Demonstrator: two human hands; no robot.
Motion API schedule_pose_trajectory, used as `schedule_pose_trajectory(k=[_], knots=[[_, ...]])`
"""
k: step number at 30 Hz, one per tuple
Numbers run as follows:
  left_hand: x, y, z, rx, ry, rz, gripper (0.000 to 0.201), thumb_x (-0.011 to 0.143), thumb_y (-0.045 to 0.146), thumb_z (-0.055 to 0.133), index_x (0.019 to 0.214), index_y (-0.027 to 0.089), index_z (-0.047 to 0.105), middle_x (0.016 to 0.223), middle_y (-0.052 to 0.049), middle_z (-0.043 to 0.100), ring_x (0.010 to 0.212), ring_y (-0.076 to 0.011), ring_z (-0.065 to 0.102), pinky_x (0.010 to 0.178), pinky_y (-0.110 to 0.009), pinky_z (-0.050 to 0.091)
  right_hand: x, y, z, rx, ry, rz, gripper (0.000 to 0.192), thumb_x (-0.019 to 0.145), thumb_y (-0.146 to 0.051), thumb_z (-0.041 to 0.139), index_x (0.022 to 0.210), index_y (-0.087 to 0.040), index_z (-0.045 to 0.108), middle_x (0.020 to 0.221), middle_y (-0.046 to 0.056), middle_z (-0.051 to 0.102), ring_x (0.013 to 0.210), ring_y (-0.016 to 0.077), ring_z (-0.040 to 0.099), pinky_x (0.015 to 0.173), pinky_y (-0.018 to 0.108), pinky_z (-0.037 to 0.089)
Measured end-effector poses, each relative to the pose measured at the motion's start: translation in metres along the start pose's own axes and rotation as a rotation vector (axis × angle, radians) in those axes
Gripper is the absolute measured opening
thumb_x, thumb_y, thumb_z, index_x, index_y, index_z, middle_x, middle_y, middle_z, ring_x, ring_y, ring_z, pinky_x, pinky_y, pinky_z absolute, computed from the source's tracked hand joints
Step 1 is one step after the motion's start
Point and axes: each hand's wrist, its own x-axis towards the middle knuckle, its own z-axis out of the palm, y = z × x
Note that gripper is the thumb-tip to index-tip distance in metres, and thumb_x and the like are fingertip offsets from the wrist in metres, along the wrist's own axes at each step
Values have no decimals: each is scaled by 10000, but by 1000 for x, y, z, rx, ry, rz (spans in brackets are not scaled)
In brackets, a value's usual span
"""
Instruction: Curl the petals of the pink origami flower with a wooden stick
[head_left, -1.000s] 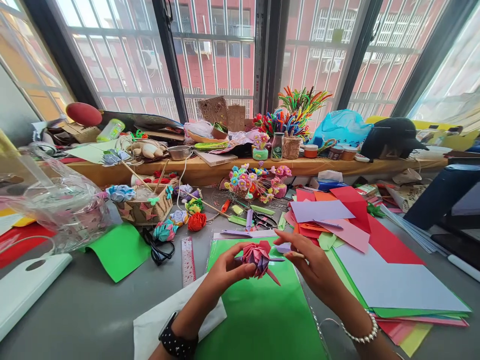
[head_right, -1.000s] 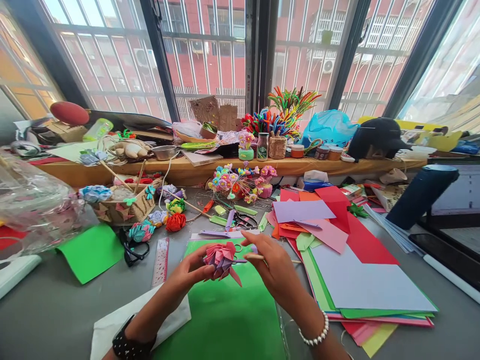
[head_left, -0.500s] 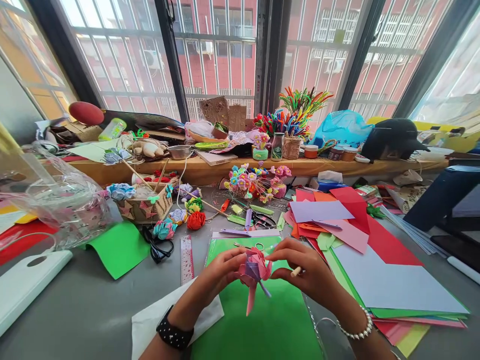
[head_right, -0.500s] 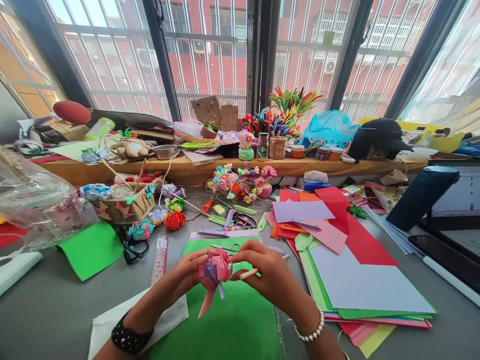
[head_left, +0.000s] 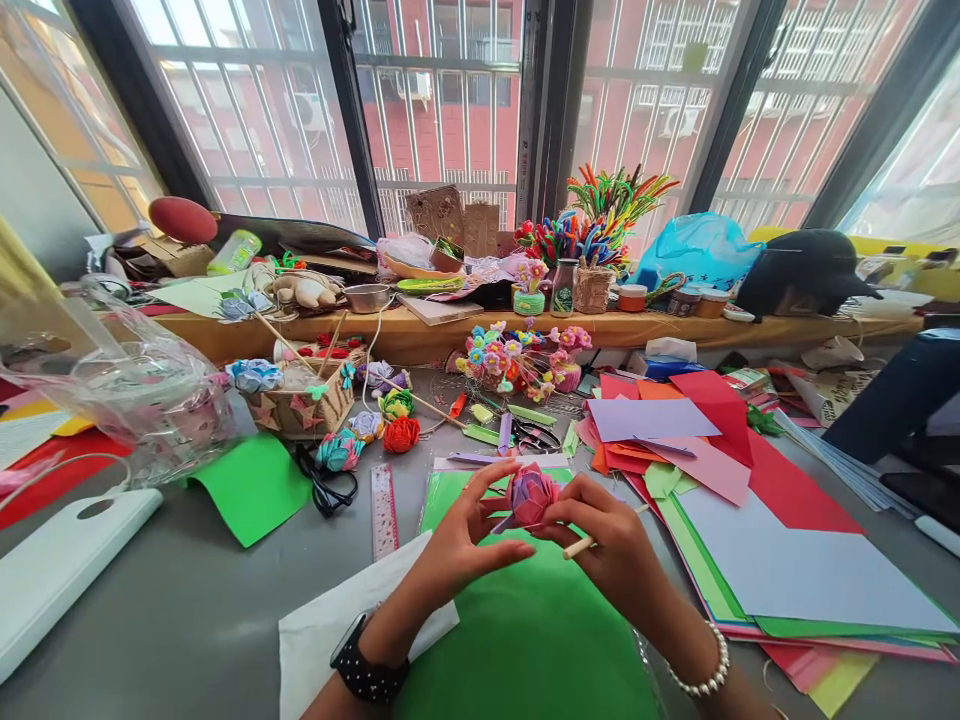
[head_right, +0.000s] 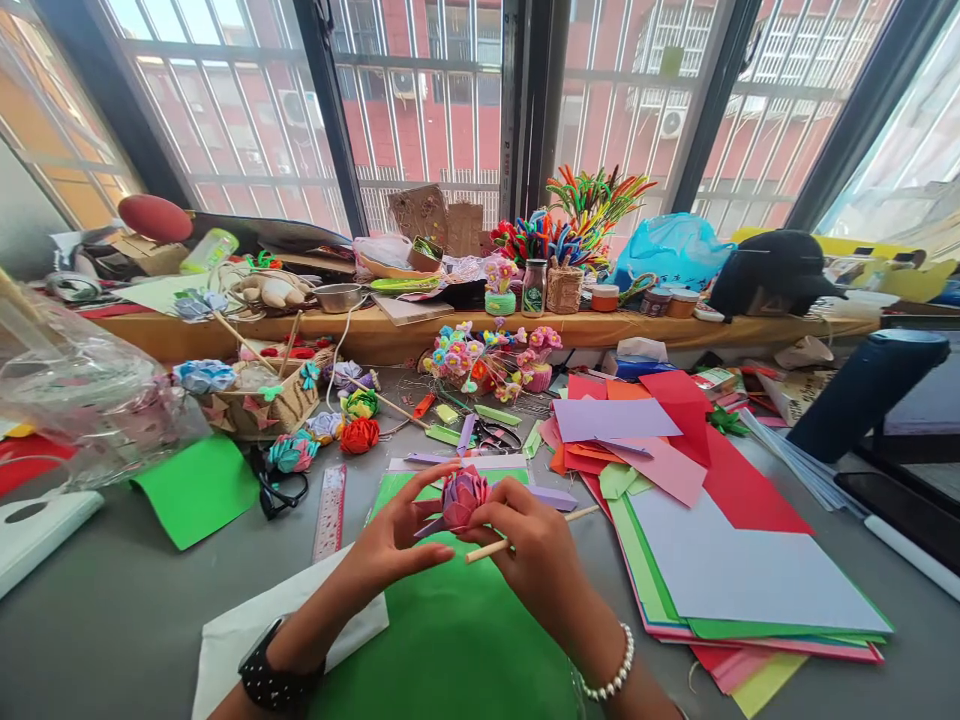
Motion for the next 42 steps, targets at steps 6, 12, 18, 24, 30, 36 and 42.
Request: schedule_pose_trajectory(k=[6,12,18,24,30,36,42], knots=[[-1,1,7,71,66,-3,521,668,237,696,1119,188,440,1059,-83,601,942,-221,595,848,-355,455,2,-5,-4,74,-90,55,207,855,-306,473,745,-191,605,735,26,529,646,132,555,584,233,455],[1,4,10,28,136,-3,503,648,238,704,1080,190,452,1124,-91,543,922,-228,611,811,-337,476,2,-8,-14,99,-150,73,437,879,-529,251,920,-197,532,841,49,525,732,167,533,637,286,444],[1,2,9,0,145,-7,513,623,252,722,1050,196,444,1111,-83,536,925,-236,611,799,-339,485,4,-1,-19,37,-88,59,338,926,-330,287,897,-191,593,819,60,553,731,157,554,649,262,451],[1,-2,4,118,201,39,470,677,293,677,1069,176,445,1122,-87,511,926,-211,598,814,-314,478,2,6,-22,-43,-3,97,315,906,-300,357,1121,-185,556,756,46,613,703,167,579,632,267,460],[0,-3,4,180,230,46,431,682,293,664,1048,179,468,1123,-76,517,920,-205,601,785,-290,492,4,1,-23,206,-127,203,182,879,-258,416,1010,-182,517,697,2,644,645,133,605,608,223,476],[-1,-3,4,220,191,42,421,700,256,648,1069,191,455,1086,-55,560,881,-185,628,777,-277,497,6,-4,-16,108,-105,110,196,834,-324,521,751,-179,624,676,20,588,554,114,531,500,207,412],[0,-4,6,194,159,39,459,691,281,662,1074,176,433,1009,-55,608,837,-180,640,761,-285,502,4,-2,-13,98,-112,164,149,820,-307,552,775,-186,625,652,7,598,543,111,513,493,207,389]])
